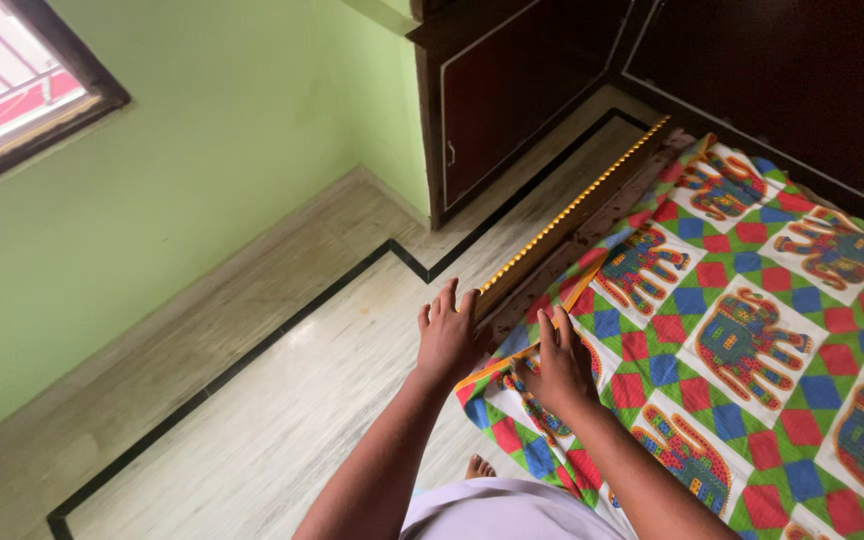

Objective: The person spreads a patterned bedsheet over a bed, smooths it out, and tucks the edges under the mattress.

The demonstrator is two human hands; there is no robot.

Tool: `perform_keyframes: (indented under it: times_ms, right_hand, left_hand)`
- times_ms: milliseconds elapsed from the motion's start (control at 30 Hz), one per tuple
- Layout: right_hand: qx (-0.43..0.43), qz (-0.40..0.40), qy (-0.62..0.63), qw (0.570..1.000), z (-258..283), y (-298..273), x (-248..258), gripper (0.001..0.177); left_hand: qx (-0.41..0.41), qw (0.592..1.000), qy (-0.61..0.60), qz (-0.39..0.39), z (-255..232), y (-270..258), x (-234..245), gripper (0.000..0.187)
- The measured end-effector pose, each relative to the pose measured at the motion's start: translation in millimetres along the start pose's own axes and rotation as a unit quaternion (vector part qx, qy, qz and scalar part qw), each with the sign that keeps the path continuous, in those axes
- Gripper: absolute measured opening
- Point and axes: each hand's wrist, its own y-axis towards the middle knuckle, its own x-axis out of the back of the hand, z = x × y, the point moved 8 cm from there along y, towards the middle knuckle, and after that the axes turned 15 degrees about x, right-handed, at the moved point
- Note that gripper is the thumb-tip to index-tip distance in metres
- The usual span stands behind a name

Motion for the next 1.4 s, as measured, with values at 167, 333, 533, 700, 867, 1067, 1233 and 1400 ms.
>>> perform_keyframes:
  times_ms: [167,333,533,700,867,1067,1233,1400]
  right_hand:
    - [-0.073,-0.004,-0.019,0.997,-14.9,22.1,1.9,0.099]
    - [-0.081,-0.089,-0.008,0.993,-19.0,36.0,9.4,0.089]
    - [-0.171,-0.161,-0.023,0.972,-8.2,40.0,4.1,0.082]
    - [-0.252,-0.212,-0.006,0.944,11.0,33.0,-11.8,0.079]
    - [-0.371,-0.204,-0.024,0.905,19.4,-1.3,-41.6,0.083]
    - [-0.484,-0.175,-0.015,0.857,34.4,-52.7,-103.4,0.083]
    - [-0.553,-0.087,0.0,0.829,49.1,-84.0,-157.9,0.084]
    - [-0.585,0.054,0.003,0.809,49.9,-106.5,-203.6,0.085]
  left_hand:
    - [-0.06,0.998,-0.009,0.031,-9.0,37.5,-8.0,0.064]
    - [-0.132,0.988,0.01,0.084,-10.4,82.0,-14.1,0.062]
    - [-0.218,0.963,0.06,0.148,-11.9,128.8,-31.6,0.062]
    - [-0.314,0.915,0.089,0.238,-17.4,129.7,-50.8,0.069]
    - [-0.395,0.849,0.139,0.322,-26.9,109.4,-76.6,0.069]
    - [-0.508,0.77,0.113,0.368,-8.8,62.7,-113.7,0.06]
    - [-0.555,0.7,0.147,0.424,31.9,12.9,-169.9,0.065]
    - [-0.641,0.632,0.164,0.403,83.1,-31.9,-227.1,0.056]
